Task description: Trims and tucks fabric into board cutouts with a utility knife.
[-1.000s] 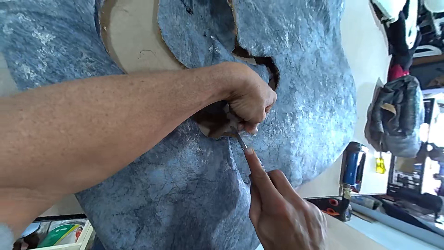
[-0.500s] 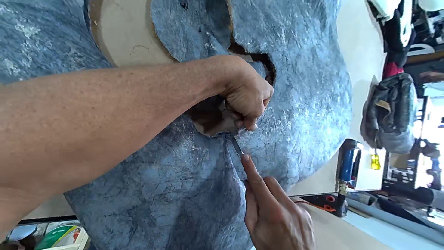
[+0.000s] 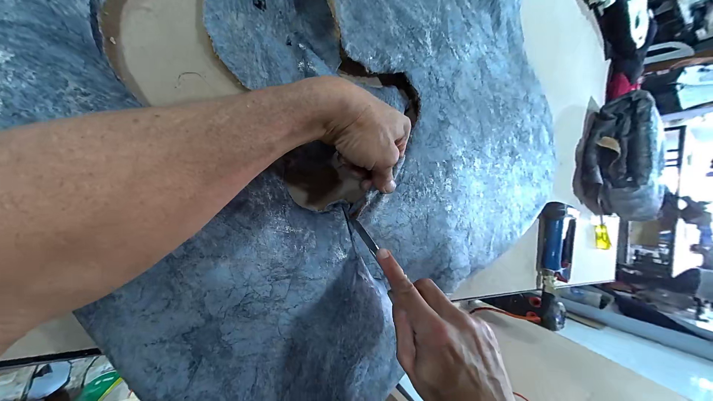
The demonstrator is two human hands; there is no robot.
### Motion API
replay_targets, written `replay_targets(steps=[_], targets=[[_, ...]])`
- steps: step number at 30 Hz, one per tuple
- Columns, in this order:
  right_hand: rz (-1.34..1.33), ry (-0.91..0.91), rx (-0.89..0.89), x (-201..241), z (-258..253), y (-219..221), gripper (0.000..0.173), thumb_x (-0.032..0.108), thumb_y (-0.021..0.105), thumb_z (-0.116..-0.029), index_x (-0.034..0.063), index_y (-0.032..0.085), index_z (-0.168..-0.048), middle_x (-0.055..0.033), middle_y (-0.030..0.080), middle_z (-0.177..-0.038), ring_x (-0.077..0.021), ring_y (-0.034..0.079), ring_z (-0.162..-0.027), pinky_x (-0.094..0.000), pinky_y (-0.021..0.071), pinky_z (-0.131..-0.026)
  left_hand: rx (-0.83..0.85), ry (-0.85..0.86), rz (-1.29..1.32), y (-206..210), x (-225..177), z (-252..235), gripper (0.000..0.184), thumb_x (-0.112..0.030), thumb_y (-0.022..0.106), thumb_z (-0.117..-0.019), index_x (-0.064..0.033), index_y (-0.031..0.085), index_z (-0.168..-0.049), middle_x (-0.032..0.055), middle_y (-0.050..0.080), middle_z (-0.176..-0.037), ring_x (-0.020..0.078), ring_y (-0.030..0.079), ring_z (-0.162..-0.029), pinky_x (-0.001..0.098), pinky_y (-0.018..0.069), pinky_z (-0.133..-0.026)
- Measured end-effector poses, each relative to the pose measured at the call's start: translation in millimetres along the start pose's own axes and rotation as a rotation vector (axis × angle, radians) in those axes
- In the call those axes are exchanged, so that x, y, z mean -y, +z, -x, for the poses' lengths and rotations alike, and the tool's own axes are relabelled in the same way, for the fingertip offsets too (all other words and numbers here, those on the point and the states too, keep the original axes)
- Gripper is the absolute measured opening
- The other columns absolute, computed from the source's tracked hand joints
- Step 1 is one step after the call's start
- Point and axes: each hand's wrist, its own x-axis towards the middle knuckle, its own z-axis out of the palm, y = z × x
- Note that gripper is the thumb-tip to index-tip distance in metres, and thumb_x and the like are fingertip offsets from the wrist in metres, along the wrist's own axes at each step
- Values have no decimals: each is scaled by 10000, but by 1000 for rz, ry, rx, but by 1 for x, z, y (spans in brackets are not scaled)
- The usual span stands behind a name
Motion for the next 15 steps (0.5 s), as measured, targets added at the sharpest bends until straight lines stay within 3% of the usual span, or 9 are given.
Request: replay_targets(steps=[4, 6, 9, 11, 14, 15], targets=[[-4, 22, 89, -10, 16, -12, 501, 138, 494, -964, 229, 631, -1437, -77, 601, -744, -210, 526, -446, -369, 393, -362, -10, -20, 16, -1, 0, 0, 281, -243, 666, -996, -58, 698, -787, 9, 621, -600, 63, 479, -452, 238, 382, -463], [-77, 56, 96, -16, 22, -19, 459, 166, 475, -1000, 224, 643, -1424, -69, 619, -751, -196, 541, -468, -371, 404, -376, -2, -25, 91, -2, -1, 0, 297, -222, 655, -1002, -41, 678, -768, 23, 595, -570, 58, 438, -417, 219, 345, -428], [-196, 120, 57, -21, 24, -32, 394, 276, 483, -1069, 171, 656, -1406, -81, 657, -775, -192, 587, -540, -369, 451, -433, -3, -27, 73, -1, -5, 1, 309, -254, 628, -1023, -35, 693, -815, 35, 602, -595, 74, 504, -458, 229, 419, -465], [-218, 120, 12, -20, 24, -35, 383, 257, 489, -1069, 155, 664, -1394, -88, 661, -779, -187, 586, -558, -355, 444, -447, -15, -52, 1, 3, -9, 1, 354, -347, 608, -1029, -58, 714, -853, 28, 631, -618, 87, 546, -483, 255, 455, -484], [-192, 87, 10, -12, 21, -32, 407, 171, 487, -1026, 155, 666, -1391, -90, 656, -792, -179, 572, -527, -342, 426, -415, -9, -201, -125, 11, -25, 3, 495, -574, 703, -899, -84, 700, -832, 30, 614, -626, 152, 562, -542, 374, 461, -532], [-177, 78, 18, -11, 20, -28, 422, 167, 478, -1020, 165, 659, -1402, -92, 653, -802, -179, 564, -516, -341, 418, -406, 6, -230, -187, 16, -31, 3, 512, -590, 753, -850, -81, 697, -866, 38, 616, -659, 178, 588, -594, 420, 483, -570]])
